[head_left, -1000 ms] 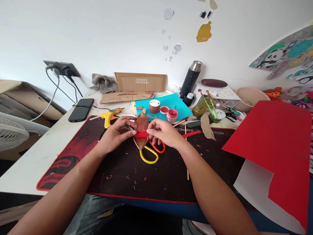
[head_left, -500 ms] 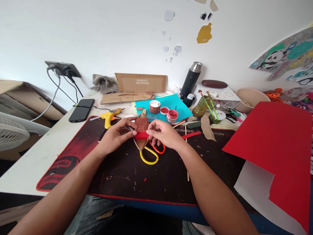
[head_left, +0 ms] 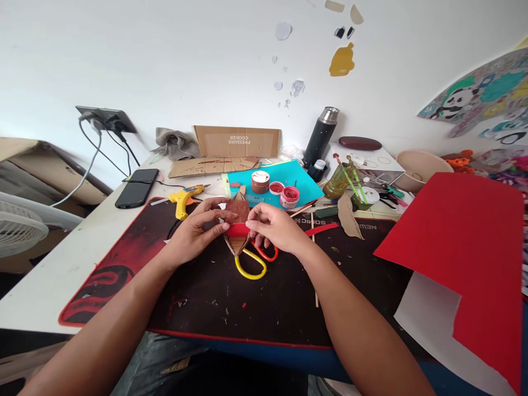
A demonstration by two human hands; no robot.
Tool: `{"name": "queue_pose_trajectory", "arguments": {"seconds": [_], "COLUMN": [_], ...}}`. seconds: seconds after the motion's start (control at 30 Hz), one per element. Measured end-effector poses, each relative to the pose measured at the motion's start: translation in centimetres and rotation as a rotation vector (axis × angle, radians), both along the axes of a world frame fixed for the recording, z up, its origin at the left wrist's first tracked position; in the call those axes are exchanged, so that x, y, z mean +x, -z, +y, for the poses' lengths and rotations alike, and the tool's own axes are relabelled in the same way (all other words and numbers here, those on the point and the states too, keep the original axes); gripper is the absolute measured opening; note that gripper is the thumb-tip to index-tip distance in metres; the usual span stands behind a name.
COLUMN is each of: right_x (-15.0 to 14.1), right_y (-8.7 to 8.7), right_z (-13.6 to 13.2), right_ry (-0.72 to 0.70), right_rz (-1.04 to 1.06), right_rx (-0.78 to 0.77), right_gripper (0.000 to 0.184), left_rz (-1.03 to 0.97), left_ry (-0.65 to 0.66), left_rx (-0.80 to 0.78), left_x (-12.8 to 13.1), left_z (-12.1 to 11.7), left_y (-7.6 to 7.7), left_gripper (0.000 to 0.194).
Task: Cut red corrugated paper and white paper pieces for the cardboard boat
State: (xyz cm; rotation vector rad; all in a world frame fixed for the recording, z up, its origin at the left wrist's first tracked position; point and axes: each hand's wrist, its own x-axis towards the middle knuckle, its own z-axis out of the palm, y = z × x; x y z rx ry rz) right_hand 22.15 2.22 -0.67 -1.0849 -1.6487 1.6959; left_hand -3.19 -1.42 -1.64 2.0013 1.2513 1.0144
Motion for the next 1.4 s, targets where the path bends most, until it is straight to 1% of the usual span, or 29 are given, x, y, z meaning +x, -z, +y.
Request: {"name": "queue_pose_trajectory", "arguments": {"seconds": [0.3,0.6,0.87,1.27,1.4], "right_x": [0.14,-0.15,-0.15,-0.13,-0.01], "right_y": [-0.20,0.05,0.08,0.07,-0.04], "right_z": [-0.03,-0.06,-0.03,-0.11,0.01], "right_ry": [0.005,0.008,0.010,0.007,0.038], "right_rz": [0.001,0.002,-0.014,-0.014,-0.023], "right_rx": [0.019,0.004,0.014,0.020,0.049], "right_gripper": [0.013,0.013,0.014,0.012,0.011], "left_rz": [-0.004,0.014,0.010,0.019,-0.009], "left_ry": [-0.004,0.009,0.041,0.014,0.009], "left_rx": [-0.025,-0.033,-0.077,-0.028,-0.037], "left_x": [-0.08,-0.15,-0.40,-0.09,-0.07], "left_z": [0.08,0.19,0.08,0.19,0.17], "left_y": [-0.07,0.11,-0.08,0.15,0.32], "left_gripper": [0.040,0.044,0.042,0.036,0.033]}}
